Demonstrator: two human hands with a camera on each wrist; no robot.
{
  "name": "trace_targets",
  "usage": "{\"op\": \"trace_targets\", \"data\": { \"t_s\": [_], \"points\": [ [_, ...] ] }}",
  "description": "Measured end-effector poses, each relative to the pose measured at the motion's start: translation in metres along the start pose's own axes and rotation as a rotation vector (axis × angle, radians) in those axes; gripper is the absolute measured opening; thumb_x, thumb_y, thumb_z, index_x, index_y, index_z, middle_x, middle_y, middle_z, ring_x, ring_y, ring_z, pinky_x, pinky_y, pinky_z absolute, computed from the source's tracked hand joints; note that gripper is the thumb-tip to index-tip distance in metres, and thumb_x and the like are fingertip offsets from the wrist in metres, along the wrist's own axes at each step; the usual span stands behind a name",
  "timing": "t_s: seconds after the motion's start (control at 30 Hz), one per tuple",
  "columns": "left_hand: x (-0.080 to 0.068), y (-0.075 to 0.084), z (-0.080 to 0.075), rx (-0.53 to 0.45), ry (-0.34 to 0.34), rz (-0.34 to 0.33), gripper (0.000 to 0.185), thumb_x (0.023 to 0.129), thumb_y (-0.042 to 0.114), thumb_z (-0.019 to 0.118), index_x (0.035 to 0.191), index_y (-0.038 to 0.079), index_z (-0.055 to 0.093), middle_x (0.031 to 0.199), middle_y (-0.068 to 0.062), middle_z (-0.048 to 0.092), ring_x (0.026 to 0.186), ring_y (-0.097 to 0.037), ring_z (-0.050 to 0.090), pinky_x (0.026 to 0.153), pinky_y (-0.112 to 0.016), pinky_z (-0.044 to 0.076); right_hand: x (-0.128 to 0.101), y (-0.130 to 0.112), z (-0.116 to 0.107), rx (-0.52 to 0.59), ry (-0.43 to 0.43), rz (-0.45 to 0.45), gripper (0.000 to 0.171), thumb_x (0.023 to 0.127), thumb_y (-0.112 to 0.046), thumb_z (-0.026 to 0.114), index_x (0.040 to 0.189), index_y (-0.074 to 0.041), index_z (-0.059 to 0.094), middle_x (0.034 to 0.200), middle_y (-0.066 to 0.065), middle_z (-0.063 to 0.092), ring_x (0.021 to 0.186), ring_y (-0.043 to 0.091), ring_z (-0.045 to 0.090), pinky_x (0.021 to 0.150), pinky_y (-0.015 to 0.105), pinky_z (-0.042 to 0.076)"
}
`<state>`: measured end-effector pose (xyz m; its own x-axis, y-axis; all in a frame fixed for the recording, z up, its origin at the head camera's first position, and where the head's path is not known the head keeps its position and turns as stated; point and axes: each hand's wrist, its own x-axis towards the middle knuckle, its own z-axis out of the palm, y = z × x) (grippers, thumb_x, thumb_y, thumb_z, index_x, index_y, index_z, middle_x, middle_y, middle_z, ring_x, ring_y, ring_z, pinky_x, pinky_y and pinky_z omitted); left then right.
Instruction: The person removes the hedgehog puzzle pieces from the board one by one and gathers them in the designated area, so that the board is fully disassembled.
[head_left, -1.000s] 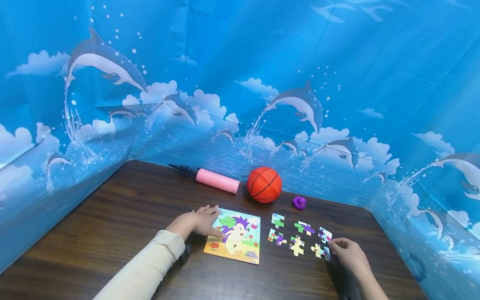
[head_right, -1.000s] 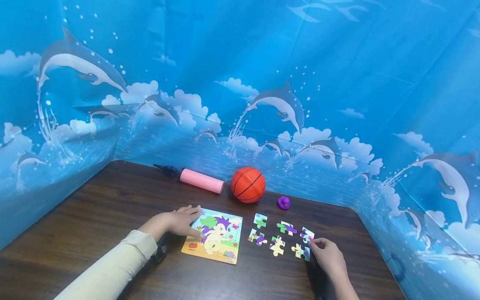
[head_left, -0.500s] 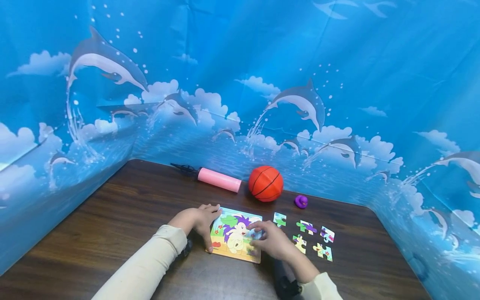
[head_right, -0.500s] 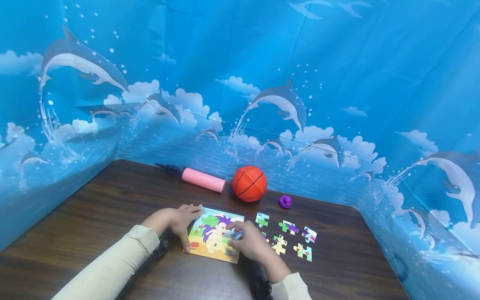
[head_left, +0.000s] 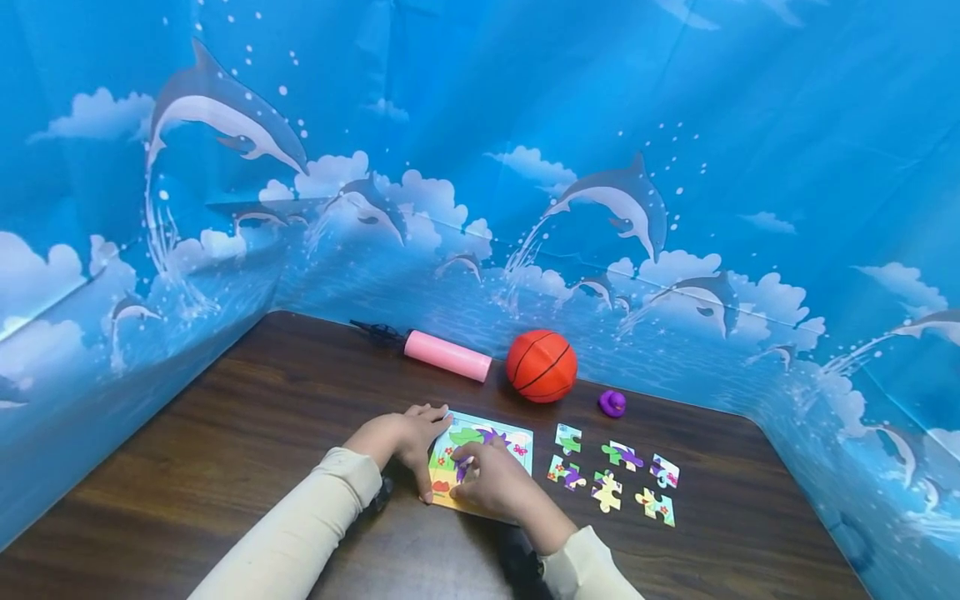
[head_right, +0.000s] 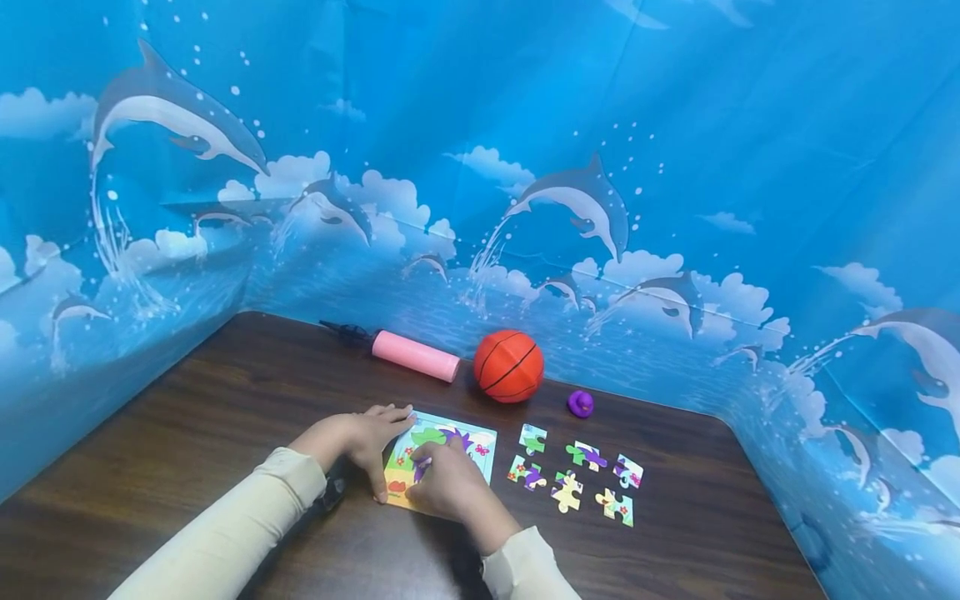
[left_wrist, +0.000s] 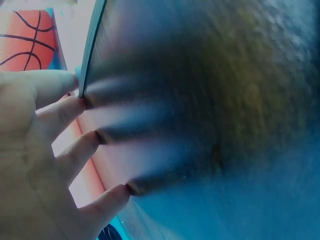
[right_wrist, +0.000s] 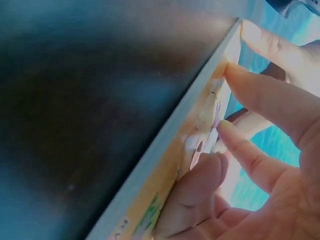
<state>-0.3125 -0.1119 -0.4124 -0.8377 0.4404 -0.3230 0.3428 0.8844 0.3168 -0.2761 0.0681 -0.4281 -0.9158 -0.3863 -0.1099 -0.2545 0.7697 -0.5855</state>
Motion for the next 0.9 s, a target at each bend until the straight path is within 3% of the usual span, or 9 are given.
{"op": "trace_targets", "data": {
  "t_s": [0.27,0.4,0.67,0.8,0.9],
  "points": [
    [0.001,0.002,-0.003,0.007,-0.001,-0.004,0.119,0.06,0.045,0.094,0.155,0.007,0.032,0.163,-0.01,0.024,0.149,-0.036,0.018,0.114,-0.059,0.027,0.001,0.0,-0.002,0.078,-0.002,0.021,0.043,0.074,-0.008,0.086,0.106,-0.017,0.059,0.094,0.007,0.054,0.082,0.021,0.054,0.064,0.039,0.047],
    [0.001,0.002,-0.004,0.014,-0.002,-0.003,0.119,0.061,0.046,0.094,0.155,0.007,0.032,0.163,-0.01,0.024,0.149,-0.035,0.018,0.114,-0.059,0.027,0.0,0.002,-0.002,0.147,0.017,-0.014,0.036,0.081,-0.004,0.08,0.107,-0.015,0.058,0.091,0.006,0.058,0.082,0.021,0.056,0.066,0.038,0.049],
    [0.001,0.0,-0.003,0.007,-0.003,0.002,0.119,0.061,0.043,0.094,0.155,0.006,0.031,0.163,-0.011,0.023,0.149,-0.036,0.017,0.116,-0.056,0.025,-0.004,0.009,-0.001,0.401,0.092,-0.063,0.018,0.092,0.001,0.063,0.108,-0.007,0.064,0.086,0.008,0.066,0.08,0.019,0.064,0.061,0.031,0.05],
    [0.001,0.0,-0.001,0.0,-0.004,0.004,0.119,0.061,0.042,0.095,0.155,0.005,0.031,0.163,-0.012,0.023,0.149,-0.037,0.017,0.116,-0.056,0.024,-0.01,0.018,-0.007,0.575,0.092,-0.019,0.023,0.095,-0.006,0.063,0.117,-0.001,0.064,0.09,0.014,0.071,0.082,0.024,0.069,0.063,0.033,0.055],
    [0.001,0.0,0.0,-0.008,-0.008,-0.004,0.119,0.062,0.041,0.095,0.155,0.006,0.03,0.163,-0.011,0.022,0.149,-0.036,0.016,0.116,-0.056,0.024,-0.018,0.033,-0.015,0.643,0.108,0.045,0.026,0.094,-0.013,0.067,0.115,0.003,0.066,0.092,0.012,0.072,0.084,0.023,0.071,0.068,0.037,0.059]
  ]
}}
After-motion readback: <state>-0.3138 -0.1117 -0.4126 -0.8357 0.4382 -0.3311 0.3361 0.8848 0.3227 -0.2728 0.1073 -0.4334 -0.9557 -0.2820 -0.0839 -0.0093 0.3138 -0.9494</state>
